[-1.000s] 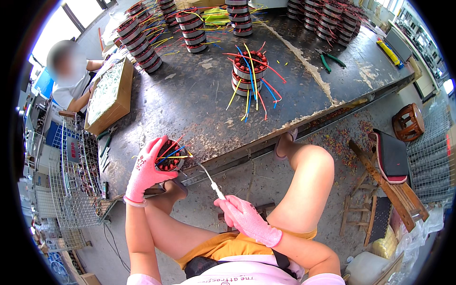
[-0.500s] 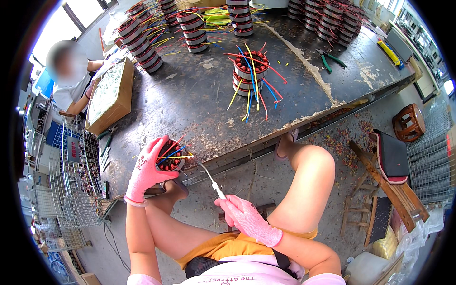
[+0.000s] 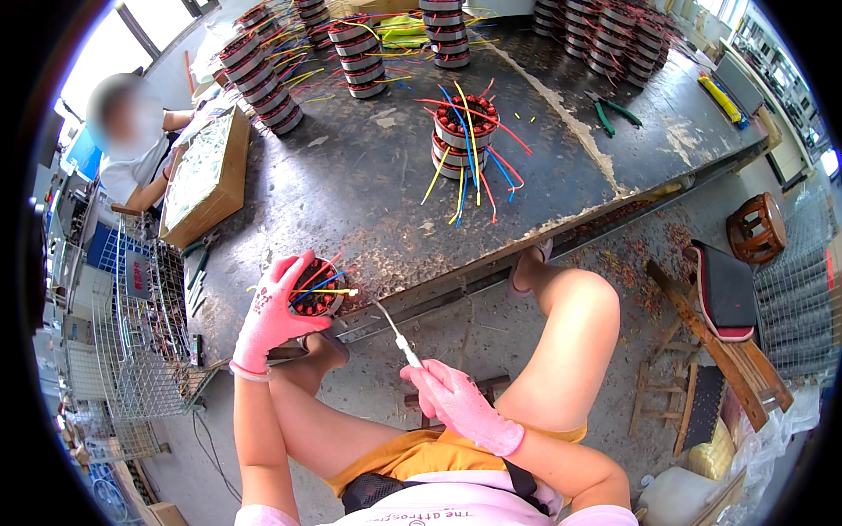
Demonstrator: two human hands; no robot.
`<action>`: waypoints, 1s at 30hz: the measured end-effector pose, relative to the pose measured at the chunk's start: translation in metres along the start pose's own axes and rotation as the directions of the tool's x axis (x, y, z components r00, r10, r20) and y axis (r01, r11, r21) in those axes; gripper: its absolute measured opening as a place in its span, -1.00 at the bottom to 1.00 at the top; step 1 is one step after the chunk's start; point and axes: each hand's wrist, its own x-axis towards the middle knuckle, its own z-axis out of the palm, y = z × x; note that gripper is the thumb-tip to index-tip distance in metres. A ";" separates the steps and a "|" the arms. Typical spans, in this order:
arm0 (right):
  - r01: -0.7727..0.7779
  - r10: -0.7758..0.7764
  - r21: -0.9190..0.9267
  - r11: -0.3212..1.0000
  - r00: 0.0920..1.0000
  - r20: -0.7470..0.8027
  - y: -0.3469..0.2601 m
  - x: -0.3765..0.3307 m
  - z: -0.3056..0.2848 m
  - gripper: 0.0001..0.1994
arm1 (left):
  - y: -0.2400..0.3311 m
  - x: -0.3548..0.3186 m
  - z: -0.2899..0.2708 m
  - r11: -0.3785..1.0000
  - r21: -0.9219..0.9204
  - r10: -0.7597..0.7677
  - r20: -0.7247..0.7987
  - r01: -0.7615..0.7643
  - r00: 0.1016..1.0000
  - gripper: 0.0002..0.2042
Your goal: The person uses a soldering iron to heat and secure the ends of multiple colored wires protruding from cylindrical coil components. They hold the component with one hand and apply the soldering iron with the other, working on several units placed on a workbench.
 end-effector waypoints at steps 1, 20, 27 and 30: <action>0.001 -0.001 0.007 1.000 1.000 0.000 0.002 0.000 0.000 -0.69 | -0.003 -0.001 0.000 0.999 -0.019 0.028 -0.010 -0.029 1.000 -0.12; -0.006 0.006 0.029 1.000 1.000 0.010 0.000 0.001 0.005 -0.69 | 0.001 -0.001 -0.005 0.989 0.133 0.063 -0.008 -0.062 0.998 -0.17; 0.026 -0.027 0.016 1.000 1.000 0.008 0.001 0.003 0.006 -0.70 | -0.003 -0.003 -0.003 0.990 0.137 0.036 0.007 -0.037 0.999 -0.16; 0.022 -0.022 -0.018 1.000 1.000 0.001 0.002 0.003 0.005 -0.70 | -0.003 -0.002 -0.003 0.991 0.128 0.047 0.008 -0.047 0.999 -0.16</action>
